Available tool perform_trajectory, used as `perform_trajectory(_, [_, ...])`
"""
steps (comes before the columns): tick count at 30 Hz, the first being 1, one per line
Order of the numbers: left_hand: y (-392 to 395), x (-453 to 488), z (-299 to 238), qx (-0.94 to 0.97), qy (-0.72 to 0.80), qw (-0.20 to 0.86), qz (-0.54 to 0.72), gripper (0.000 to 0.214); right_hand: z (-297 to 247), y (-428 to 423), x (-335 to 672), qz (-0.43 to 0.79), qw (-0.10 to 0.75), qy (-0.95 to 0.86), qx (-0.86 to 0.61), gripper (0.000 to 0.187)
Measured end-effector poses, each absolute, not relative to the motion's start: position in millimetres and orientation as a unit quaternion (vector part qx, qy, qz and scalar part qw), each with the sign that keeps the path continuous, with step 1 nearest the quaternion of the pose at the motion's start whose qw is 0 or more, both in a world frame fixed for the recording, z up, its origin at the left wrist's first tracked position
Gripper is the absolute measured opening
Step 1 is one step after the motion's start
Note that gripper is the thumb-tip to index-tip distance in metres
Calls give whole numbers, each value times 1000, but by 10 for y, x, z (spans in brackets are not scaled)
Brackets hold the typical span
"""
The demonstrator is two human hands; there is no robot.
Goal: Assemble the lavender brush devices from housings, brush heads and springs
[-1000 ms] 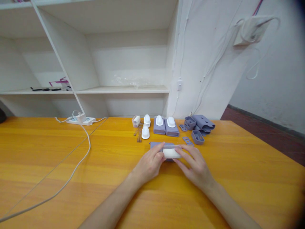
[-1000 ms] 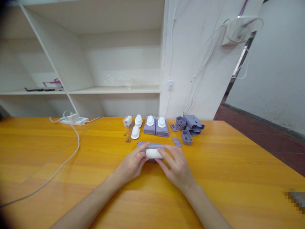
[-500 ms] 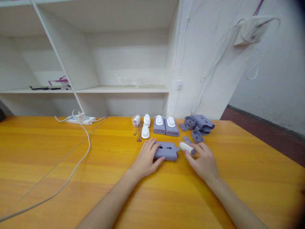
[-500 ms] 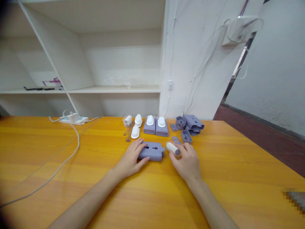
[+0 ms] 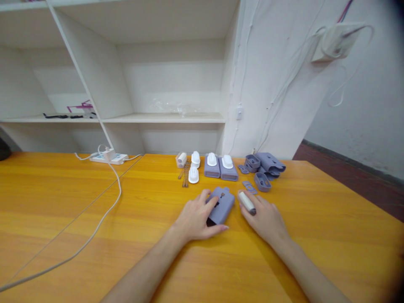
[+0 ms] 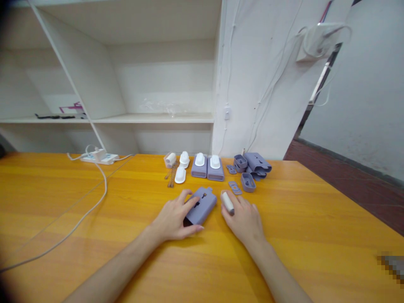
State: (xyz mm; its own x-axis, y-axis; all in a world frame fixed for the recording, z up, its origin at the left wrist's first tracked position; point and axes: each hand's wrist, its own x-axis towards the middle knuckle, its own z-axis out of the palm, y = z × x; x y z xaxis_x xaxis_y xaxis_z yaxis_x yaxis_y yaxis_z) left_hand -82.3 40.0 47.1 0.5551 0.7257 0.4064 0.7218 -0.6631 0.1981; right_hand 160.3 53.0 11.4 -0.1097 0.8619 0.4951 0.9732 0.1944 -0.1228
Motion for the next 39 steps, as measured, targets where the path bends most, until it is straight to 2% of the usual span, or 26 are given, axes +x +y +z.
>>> perform_trajectory(4, [339,-778,475,917,351,6,188,65,114,523,1594,-120,229,-736,-626,41])
perform_trajectory(10, [314,-654,452,917,365,-42,155,40,134,519,1580,-119,217,-736,-630,41])
perform_trajectory(14, [247,-562,493,905,383,-41,179,53,133,523,1580,-115,213,-737,-632,41])
perform_trajectory(19, [273,-616,505,920,305,4,246,60,131,521,1589,-112,223,-738,-627,41])
perform_trajectory(24, [338,-737,517,937,276,44,212,71,123,522,1588,-108,232,-735,-628,41])
perform_trajectory(28, [358,-761,519,935,293,28,197,83,117,526,1581,-108,230,-731,-633,41])
perform_trajectory(36, [422,-775,472,916,339,-65,204,76,135,509,1579,-119,221,-731,-634,41])
perform_trajectory(39, [446,-750,431,908,344,-80,226,73,153,513,1572,-129,232,-730,-630,46])
